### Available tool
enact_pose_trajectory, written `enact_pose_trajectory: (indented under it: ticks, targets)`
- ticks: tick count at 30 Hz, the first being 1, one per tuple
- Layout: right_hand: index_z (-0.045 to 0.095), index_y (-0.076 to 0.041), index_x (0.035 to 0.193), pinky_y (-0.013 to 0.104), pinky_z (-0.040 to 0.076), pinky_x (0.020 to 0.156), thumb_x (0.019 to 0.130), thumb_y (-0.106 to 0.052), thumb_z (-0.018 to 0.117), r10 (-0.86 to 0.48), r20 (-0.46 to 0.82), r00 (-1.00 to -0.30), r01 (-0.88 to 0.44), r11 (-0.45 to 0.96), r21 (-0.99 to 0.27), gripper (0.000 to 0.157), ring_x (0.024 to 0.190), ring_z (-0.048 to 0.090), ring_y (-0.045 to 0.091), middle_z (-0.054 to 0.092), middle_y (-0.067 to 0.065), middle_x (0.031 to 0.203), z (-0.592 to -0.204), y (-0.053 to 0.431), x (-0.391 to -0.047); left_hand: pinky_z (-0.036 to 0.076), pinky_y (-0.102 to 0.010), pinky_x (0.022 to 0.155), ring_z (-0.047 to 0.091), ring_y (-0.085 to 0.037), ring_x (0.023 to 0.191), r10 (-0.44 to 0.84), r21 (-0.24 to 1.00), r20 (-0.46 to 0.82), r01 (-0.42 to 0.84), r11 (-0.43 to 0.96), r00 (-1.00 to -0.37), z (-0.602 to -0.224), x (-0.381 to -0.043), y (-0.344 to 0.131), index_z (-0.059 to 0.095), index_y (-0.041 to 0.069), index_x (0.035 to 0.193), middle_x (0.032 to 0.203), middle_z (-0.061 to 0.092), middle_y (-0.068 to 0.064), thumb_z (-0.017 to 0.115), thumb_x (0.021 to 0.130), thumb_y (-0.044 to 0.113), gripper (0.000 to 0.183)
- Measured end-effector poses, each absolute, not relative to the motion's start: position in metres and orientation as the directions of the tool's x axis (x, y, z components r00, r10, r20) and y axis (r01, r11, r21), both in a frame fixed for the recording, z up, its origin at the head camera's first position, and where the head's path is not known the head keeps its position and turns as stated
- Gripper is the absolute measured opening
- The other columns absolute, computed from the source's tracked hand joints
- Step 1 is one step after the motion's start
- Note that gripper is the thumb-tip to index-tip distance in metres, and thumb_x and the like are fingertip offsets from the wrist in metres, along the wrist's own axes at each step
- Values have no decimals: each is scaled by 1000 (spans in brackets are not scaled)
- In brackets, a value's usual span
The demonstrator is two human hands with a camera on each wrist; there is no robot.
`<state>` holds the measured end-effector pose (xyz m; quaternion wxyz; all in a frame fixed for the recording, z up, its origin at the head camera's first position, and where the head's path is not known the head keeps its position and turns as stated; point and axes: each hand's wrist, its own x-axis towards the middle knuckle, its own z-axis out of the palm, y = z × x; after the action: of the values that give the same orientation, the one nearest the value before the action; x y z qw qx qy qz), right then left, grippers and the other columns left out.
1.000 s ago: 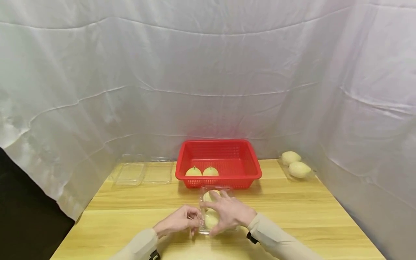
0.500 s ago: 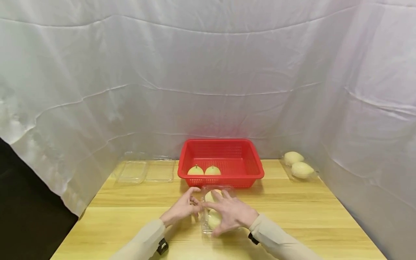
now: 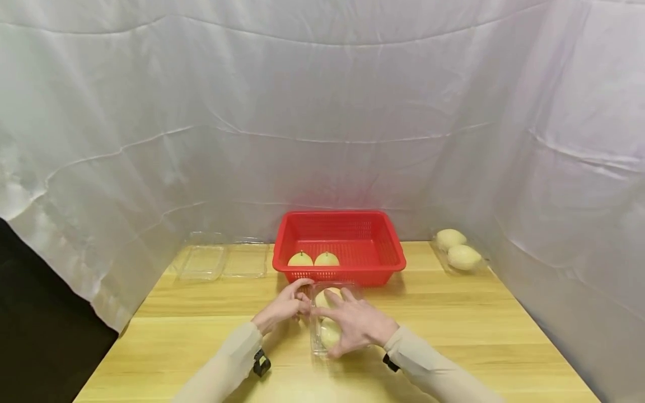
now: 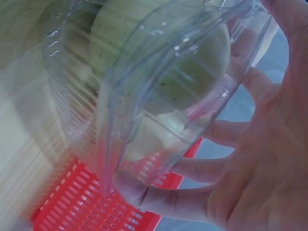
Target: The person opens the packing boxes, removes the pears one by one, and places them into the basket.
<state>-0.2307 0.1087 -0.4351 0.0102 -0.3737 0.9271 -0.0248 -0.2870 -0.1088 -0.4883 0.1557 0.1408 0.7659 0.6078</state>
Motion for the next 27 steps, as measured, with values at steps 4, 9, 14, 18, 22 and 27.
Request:
enact_pose_trajectory:
  ticks: [4, 9, 14, 18, 22, 27]
  targets:
    - [44, -45, 143, 55, 54, 80, 66, -59, 78, -702, 8, -712, -701, 711, -59, 85, 129, 41, 30, 37, 6, 151, -435, 110, -231, 42, -25, 53, 58, -14, 63, 407, 976, -69, 22, 216, -911, -490, -294, -109, 46, 9, 140, 78, 64, -2, 61, 86, 1, 57]
    - [42, -46, 144, 60, 52, 83, 66, -59, 77, -692, 5, -722, -690, 719, -83, 86, 134, 39, 35, 35, 8, 154, -436, 113, -230, 43, -24, 53, 56, -13, 63, 442, 978, -85, 10, 208, -893, -489, -300, -108, 46, 5, 142, 79, 64, -2, 61, 86, -1, 59]
    - [41, -47, 144, 65, 48, 86, 66, -60, 77, -672, -2, -741, -668, 737, -103, 87, 137, 36, 37, 32, 9, 157, -437, 115, -229, 43, -22, 50, 54, -11, 62, 460, 985, -92, -14, 171, -883, -490, -305, -107, 48, 1, 140, 80, 66, -2, 62, 83, -3, 59]
    - [40, -47, 145, 64, 48, 87, 66, -61, 77, -673, -5, -740, -668, 736, -108, 88, 136, 37, 36, 32, 9, 156, -438, 115, -229, 42, -21, 47, 55, -10, 60, 446, 986, -104, -33, 164, -889, -492, -306, -108, 52, -1, 137, 80, 68, -2, 64, 82, -4, 55]
    - [39, -47, 145, 63, 49, 86, 66, -61, 77, -677, 8, -736, -674, 732, -100, 90, 135, 39, 35, 33, 9, 155, -438, 115, -230, 44, -21, 47, 58, -9, 61, 414, 986, -102, -35, 165, -905, -493, -308, -109, 56, 1, 134, 82, 70, -3, 65, 86, 1, 49]
    - [37, -47, 147, 66, 47, 87, 66, -63, 77, -673, 5, -740, -670, 736, -100, 91, 138, 37, 38, 31, 9, 157, -437, 114, -231, 47, -21, 47, 62, -10, 62, 359, 982, -129, -67, 179, -924, -493, -309, -107, 58, 3, 133, 89, 73, -6, 66, 88, 8, 46]
